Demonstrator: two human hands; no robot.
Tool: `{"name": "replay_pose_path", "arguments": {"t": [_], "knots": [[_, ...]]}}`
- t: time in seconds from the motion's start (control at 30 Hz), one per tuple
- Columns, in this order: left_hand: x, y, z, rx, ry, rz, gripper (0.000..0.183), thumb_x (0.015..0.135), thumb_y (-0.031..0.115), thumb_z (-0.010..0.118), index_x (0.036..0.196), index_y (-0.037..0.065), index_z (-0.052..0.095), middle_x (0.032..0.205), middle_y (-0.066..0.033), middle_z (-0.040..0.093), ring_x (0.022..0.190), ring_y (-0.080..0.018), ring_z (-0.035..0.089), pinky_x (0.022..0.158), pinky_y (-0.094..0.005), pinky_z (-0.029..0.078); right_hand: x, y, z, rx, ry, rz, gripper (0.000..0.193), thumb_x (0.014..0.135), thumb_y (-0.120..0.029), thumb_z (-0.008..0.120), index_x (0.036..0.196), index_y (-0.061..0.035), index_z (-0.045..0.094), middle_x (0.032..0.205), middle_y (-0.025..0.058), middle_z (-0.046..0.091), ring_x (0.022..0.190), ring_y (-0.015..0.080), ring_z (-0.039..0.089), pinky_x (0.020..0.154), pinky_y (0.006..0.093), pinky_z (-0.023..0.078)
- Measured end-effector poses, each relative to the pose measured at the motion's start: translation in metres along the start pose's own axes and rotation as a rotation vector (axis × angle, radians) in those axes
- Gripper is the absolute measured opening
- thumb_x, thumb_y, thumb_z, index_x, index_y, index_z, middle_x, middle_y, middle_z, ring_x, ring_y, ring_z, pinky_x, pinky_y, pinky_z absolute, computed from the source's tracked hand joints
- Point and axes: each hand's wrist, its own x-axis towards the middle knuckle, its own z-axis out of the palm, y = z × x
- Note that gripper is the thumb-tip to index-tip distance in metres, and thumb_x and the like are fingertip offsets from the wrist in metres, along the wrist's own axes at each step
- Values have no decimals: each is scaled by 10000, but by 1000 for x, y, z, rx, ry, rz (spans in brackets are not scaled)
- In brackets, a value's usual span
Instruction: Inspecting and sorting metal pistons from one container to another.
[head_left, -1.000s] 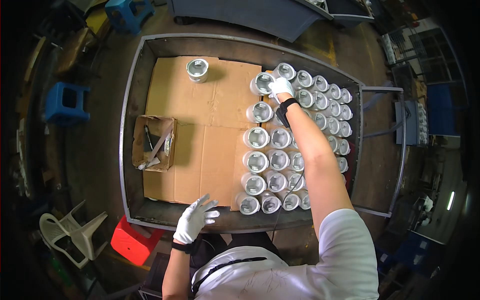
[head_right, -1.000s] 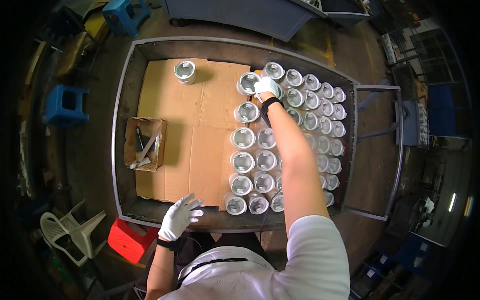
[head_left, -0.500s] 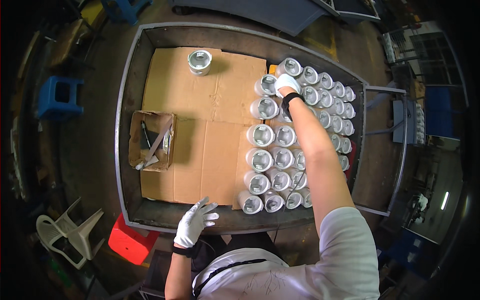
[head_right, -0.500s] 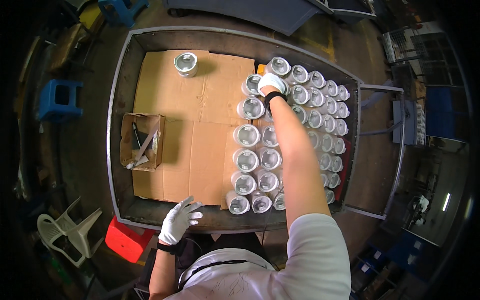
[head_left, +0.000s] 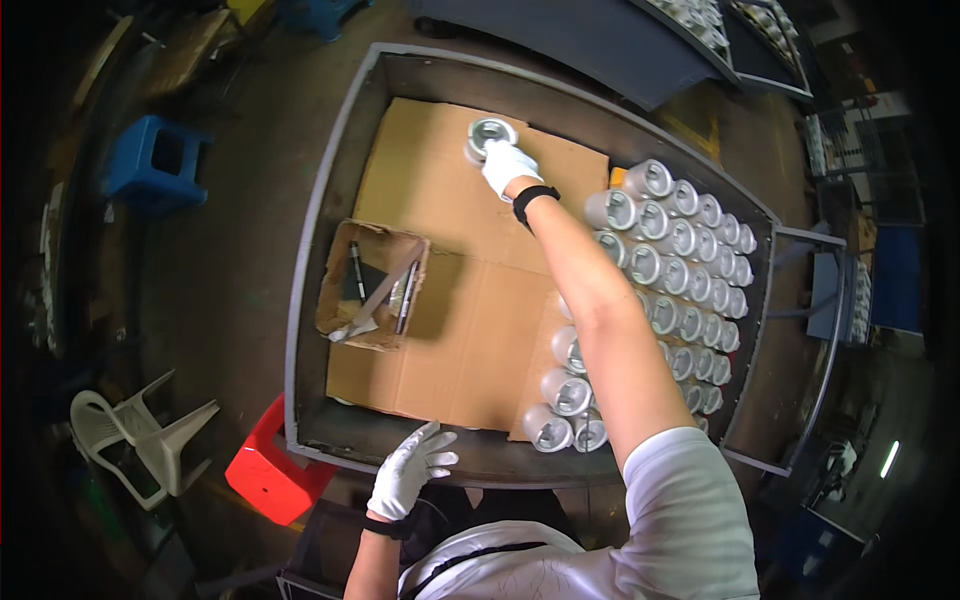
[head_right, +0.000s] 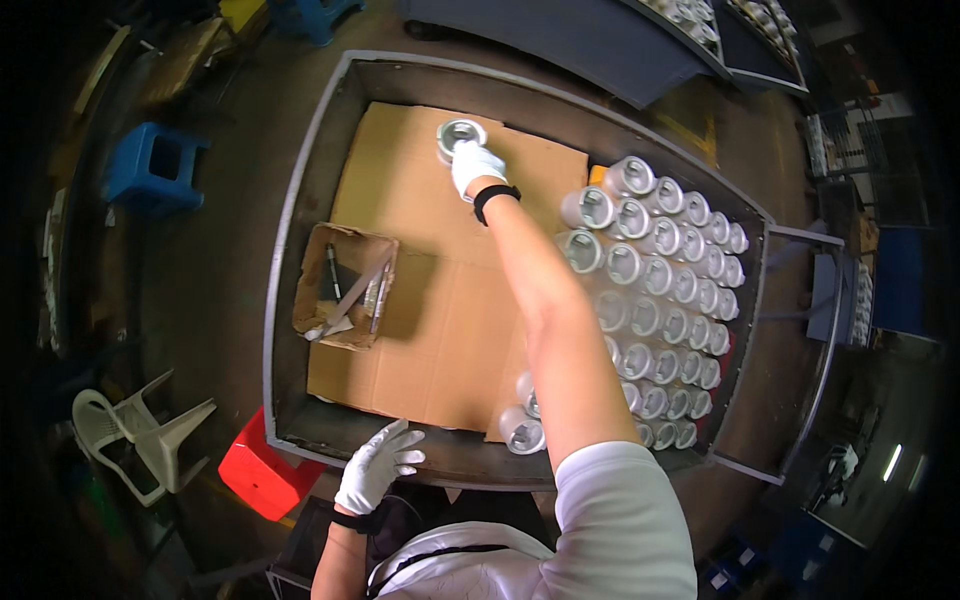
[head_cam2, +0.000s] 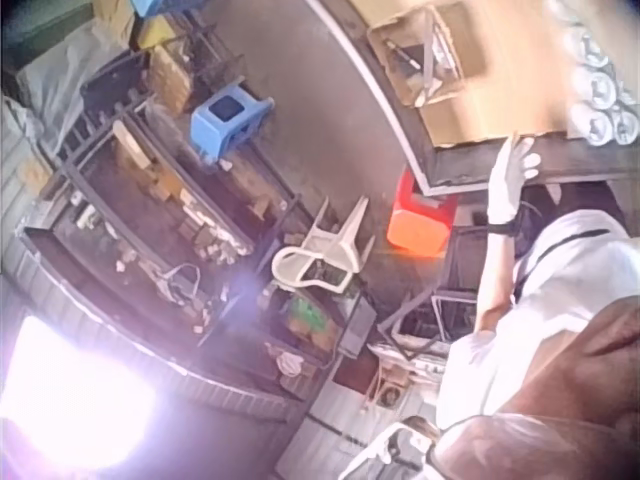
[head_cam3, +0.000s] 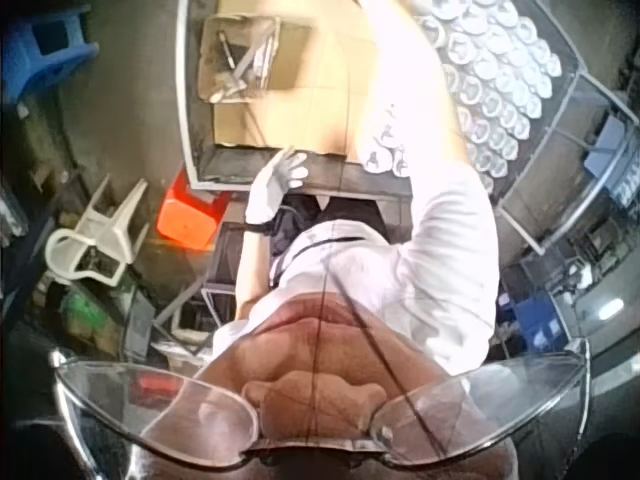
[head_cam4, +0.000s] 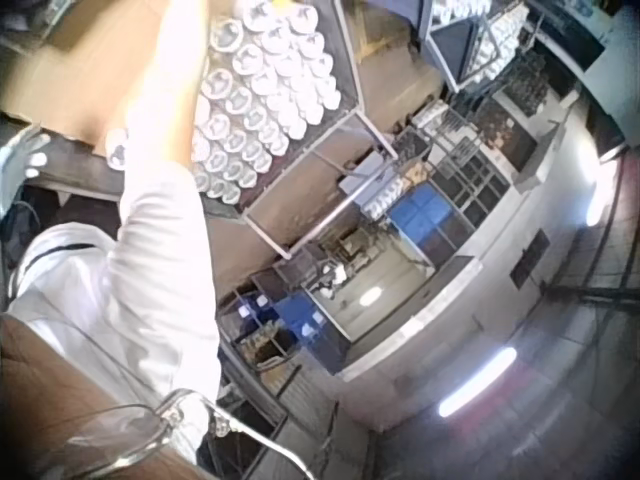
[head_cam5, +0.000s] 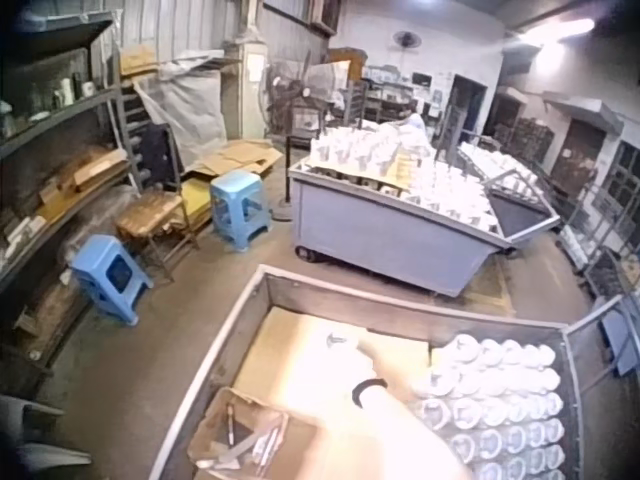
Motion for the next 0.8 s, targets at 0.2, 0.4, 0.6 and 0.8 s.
{"name": "replay_pose_path", "arguments": {"t": [0.2,0.4,0.6,0.8], "knots": [[-17,4,-15,1,10,38,631,981,373,487,1449,-24,340,1361,-240,518,1010,-277,649,827,-346,520,7,14,16,310,60,66,270,865,-196,536,1030,-32,673,896,186,698,771,327,689,680,419,551],[-19,12,-6,71,-60,53,623,981,409,488,1443,7,373,1368,-203,519,1036,-253,626,832,-330,505,-98,19,-14,1383,-341,400,118,858,-228,619,912,-126,597,602,1,509,438,124,461,386,276,377],[-1,30,32,163,-170,57,575,1006,382,448,1461,41,357,1325,-203,542,996,-267,638,839,-340,509,-222,29,-49,1882,-630,540,113,956,-244,528,887,-156,514,622,-26,464,376,86,369,336,242,299],[11,47,116,313,-187,54,577,1020,437,404,1467,81,322,1079,-237,643,788,-250,662,722,-329,533,-318,8,-75,2162,-609,778,237,1013,-228,418,859,-133,570,665,-46,557,424,93,462,353,258,360]]}}
